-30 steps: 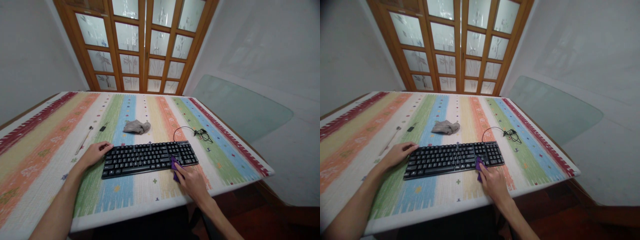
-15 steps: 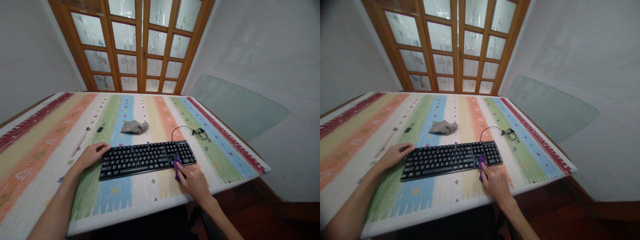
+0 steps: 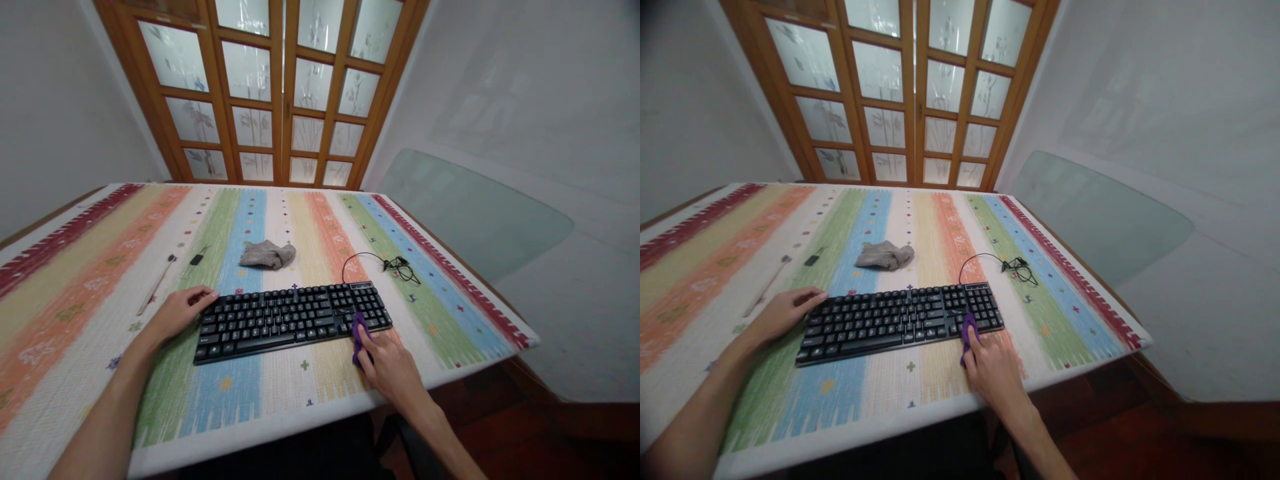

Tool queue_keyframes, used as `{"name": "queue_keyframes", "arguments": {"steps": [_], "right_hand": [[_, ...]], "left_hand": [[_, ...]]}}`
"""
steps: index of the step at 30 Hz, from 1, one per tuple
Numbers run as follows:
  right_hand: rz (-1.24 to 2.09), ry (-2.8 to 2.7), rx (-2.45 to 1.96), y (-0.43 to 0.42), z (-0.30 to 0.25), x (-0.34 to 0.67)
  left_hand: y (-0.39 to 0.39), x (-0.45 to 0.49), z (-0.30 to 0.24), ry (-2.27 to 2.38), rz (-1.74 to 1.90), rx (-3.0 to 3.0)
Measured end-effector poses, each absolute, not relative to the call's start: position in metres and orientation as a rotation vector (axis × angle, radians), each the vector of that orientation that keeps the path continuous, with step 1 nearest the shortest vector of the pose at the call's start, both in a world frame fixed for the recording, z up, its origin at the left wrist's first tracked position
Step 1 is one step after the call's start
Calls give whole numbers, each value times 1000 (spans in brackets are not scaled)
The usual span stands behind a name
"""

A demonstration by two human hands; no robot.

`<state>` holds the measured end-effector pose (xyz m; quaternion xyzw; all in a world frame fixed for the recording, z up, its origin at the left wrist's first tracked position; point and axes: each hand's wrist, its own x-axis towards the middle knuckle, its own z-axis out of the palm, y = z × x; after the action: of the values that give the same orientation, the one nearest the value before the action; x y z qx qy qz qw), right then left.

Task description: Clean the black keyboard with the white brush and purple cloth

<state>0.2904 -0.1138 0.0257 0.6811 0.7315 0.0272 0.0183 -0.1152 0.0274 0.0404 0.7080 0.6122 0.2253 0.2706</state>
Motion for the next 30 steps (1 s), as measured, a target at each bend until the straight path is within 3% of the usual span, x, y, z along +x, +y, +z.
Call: {"name": "queue_keyframes", "arguments": {"steps": [6, 11, 19, 30], "right_hand": [[-102, 2365, 2071, -113, 61, 304], [34, 2448, 2156, -89, 80, 313], [-43, 2138, 2093, -28, 68, 299], [-140, 2068, 2021, -33, 77, 304]], "left_hand": [[29, -116, 38, 1667, 592, 1895], [28, -115, 41, 1651, 581, 1909], [27, -114, 41, 1649, 577, 1889], [27, -114, 42, 1656, 569, 1890]]}}
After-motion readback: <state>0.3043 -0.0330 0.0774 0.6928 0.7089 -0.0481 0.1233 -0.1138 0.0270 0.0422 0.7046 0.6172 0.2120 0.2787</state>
